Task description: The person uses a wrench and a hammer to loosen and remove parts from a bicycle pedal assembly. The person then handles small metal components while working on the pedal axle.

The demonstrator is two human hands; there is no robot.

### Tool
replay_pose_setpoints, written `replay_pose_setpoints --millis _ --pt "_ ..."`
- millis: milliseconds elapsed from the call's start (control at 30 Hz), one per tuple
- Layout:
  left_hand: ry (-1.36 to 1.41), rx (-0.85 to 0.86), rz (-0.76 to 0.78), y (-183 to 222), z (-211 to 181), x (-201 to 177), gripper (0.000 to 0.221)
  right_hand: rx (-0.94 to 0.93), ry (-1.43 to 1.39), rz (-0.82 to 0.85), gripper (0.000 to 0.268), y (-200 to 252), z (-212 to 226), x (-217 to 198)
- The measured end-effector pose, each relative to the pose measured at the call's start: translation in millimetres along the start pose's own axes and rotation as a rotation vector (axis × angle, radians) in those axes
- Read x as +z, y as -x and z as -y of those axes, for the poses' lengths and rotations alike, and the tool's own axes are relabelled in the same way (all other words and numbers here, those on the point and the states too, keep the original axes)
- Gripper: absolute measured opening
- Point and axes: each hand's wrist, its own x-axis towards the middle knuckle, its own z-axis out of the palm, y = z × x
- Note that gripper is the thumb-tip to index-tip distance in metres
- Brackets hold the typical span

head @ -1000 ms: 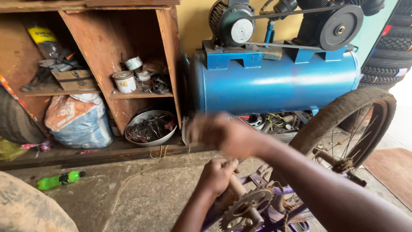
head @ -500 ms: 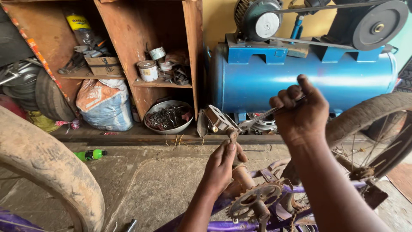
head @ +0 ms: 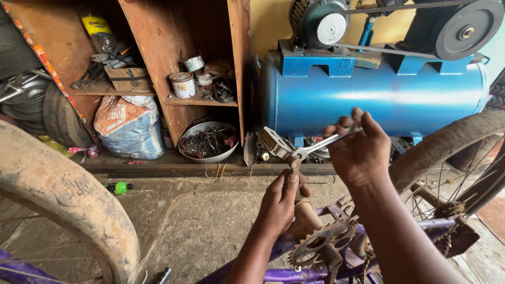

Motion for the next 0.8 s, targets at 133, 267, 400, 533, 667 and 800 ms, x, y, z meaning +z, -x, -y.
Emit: replay_pose_setpoints --millis 133,267,400,533,667,800 --pt "0.004 -0.116 0.000 0.8 -5.2 0.3 0.041 0.112 0.420 -0.054 0.012 0.1 4.6 23.8" --pt "-0.067 -0.188 0.002 0.8 -16.7 1.7 0.041 0.086 0.850 0.257 0.008 1.7 13.3 27.3" --pt "-0.142 -0.225 -0.004 -0.9 -22.8 4.5 0.040 -0.059 1.203 0.431 0.011 1.2 10.3 40.2" --pt "-0.251 -0.248 0.025 -5.4 -14.8 4.5 0.034 -1.081 1.893 1.224 0.038 4.9 -11.1 61.6" --pt "-0.320 0.384 -0.026 -7.9 11.1 5.3 0.028 -0.262 2.617 1.347 0.031 75.8 -74.5 63.3" --pt "-0.254 0.082 0.042 -4.6 8.8 7.1 0.023 -0.485 2.150 1.031 0.018 57.2 -45.2 77.8"
